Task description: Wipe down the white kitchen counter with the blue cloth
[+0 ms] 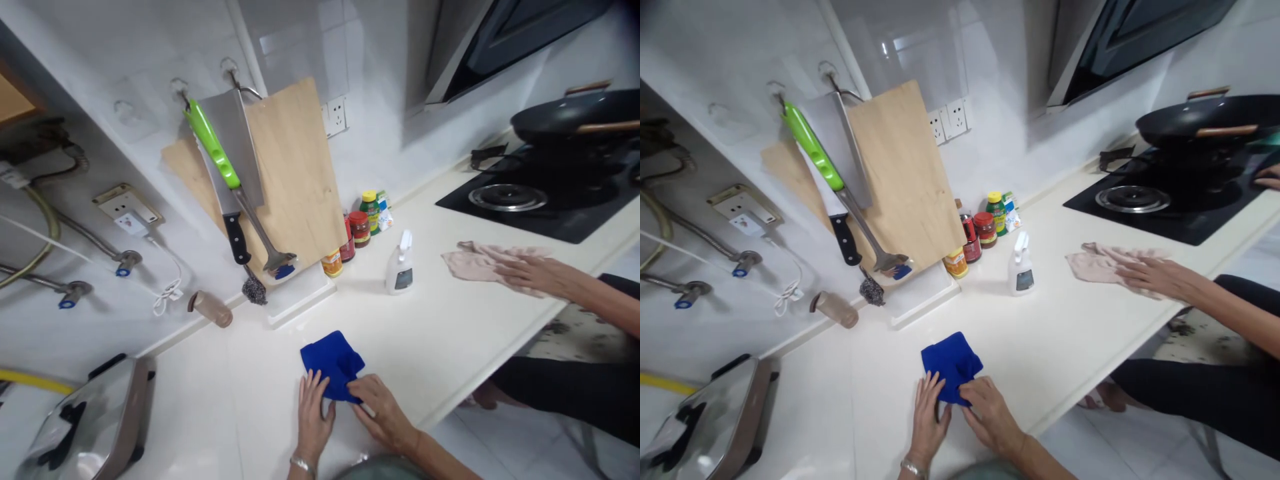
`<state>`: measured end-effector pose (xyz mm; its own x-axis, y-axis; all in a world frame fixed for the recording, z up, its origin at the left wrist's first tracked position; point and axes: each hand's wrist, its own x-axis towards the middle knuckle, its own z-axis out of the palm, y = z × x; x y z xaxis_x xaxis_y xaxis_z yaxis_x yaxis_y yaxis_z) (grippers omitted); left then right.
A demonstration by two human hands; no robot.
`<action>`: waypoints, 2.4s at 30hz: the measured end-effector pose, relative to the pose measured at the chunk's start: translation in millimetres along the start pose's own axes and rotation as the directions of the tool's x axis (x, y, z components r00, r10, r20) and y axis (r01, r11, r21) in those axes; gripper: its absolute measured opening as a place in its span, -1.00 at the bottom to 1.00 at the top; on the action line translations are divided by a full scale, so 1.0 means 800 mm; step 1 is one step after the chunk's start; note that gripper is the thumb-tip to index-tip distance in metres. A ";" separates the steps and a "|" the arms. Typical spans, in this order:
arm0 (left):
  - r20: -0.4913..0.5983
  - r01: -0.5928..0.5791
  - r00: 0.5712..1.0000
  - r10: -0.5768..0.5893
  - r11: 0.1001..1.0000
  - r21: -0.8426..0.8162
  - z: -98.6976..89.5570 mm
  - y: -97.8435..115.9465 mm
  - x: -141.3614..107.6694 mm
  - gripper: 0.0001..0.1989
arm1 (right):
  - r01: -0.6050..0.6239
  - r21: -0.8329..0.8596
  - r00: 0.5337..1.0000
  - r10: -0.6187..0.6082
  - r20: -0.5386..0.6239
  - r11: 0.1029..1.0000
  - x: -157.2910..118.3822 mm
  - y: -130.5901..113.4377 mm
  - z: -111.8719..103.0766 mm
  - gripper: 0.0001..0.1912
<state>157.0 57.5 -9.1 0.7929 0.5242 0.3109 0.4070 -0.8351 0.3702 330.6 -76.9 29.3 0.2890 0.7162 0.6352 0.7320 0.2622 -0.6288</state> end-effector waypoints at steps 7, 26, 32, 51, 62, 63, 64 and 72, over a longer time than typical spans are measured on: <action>-0.049 -0.147 0.988 0.143 0.987 -0.073 -0.026 -0.041 0.056 -0.56 | -0.206 0.085 0.960 0.219 -0.173 0.975 0.016 -0.013 -0.025 -0.77; -0.272 -0.131 0.948 0.166 0.981 0.141 -0.207 -0.094 0.122 -0.59 | -0.391 0.357 0.896 0.439 -0.062 0.848 0.165 0.055 -0.017 -0.54; -0.050 -0.262 0.962 0.268 0.959 0.109 -0.138 -0.066 -0.019 -0.61 | -0.408 0.235 0.913 0.399 0.086 0.882 0.025 0.073 -0.008 -0.62; -0.010 0.573 0.817 -0.577 0.812 -0.108 -0.066 -0.111 0.017 -0.52 | -0.105 -0.165 0.968 0.139 0.211 0.981 0.076 0.097 0.118 -0.61; 0.118 0.550 0.833 -0.540 0.786 -0.282 -0.097 -0.126 0.046 -0.91 | -0.161 -0.351 0.943 0.248 0.220 0.922 0.093 0.111 0.106 -0.57; 0.131 0.552 0.831 -0.541 0.772 -0.314 -0.099 -0.125 0.047 -0.91 | -0.144 -0.341 0.938 0.237 0.251 0.929 0.084 0.106 0.100 -0.62; 0.141 0.555 0.827 -0.543 0.755 -0.349 -0.102 -0.123 0.049 -0.89 | -0.127 -0.327 0.932 0.225 0.283 0.937 0.075 0.100 0.093 -0.67; 0.196 0.472 0.867 -0.457 0.632 -0.614 -0.134 -0.061 0.074 -0.62 | -0.080 -0.129 0.931 0.120 0.345 0.988 0.081 0.043 0.062 -0.51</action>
<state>135.4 147.0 84.7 0.5905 0.8039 -0.0713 0.3533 -0.1780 0.9184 344.1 10.1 26.4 0.1442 0.9215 0.3607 0.7797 0.1187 -0.6148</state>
